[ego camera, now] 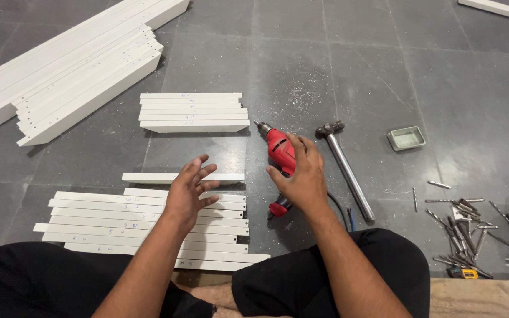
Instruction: The person sits on the floor and uses a red corded drill to make holes in white plastic strips. They hold each strip with one hand and drill with the other, moving from one strip to the next in a repetitive sequence.
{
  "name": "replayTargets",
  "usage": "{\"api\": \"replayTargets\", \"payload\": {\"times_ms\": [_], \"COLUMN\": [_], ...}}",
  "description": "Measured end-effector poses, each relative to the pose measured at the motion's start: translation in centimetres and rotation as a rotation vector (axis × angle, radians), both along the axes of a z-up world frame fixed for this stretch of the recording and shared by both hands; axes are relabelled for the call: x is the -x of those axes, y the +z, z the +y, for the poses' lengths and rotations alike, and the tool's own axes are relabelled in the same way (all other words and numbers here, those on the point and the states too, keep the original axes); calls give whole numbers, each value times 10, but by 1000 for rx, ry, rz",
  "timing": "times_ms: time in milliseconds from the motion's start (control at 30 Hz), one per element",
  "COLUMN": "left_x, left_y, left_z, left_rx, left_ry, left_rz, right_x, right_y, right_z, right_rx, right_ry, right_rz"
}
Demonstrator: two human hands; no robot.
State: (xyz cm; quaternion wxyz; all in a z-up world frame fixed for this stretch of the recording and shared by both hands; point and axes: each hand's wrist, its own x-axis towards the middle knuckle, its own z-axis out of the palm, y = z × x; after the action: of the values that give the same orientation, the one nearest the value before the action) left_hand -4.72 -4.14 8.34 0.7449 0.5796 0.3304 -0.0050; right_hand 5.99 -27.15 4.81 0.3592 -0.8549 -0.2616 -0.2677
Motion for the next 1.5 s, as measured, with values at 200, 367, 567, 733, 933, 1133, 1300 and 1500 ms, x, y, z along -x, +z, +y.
{"api": "replayTargets", "payload": {"times_ms": [200, 367, 567, 733, 933, 1133, 1300, 1500], "left_x": [2, -2, -11, -8, -13, -40, -47, -45], "left_y": [4, 7, 7, 1, -22, -40, -48, -73], "left_z": [4, 9, 18, 30, 42, 28, 25, 26], "left_rx": [-22, -166, -593, -1007, -1393, -1163, -1132, -1140], "left_ry": [10, -47, -162, -383, -561, -560, -520, -387], "left_rz": [31, 98, 237, 313, 241, 421, 515, 427], "right_x": [-14, -15, -16, -20, -26, -34, -36, -42], "right_y": [-29, -25, -18, -38, -57, -72, -83, -96], "right_z": [-1, -3, -2, -20, -45, -33, -19, -17], "right_rx": [53, -139, -288, -305, -803, -872, -1011, -1161], "right_ry": [-224, -70, -20, -346, -479, -302, -83, 99], "right_rz": [586, 553, 548, 585, 1239, 1687, 1712, 1646]}}
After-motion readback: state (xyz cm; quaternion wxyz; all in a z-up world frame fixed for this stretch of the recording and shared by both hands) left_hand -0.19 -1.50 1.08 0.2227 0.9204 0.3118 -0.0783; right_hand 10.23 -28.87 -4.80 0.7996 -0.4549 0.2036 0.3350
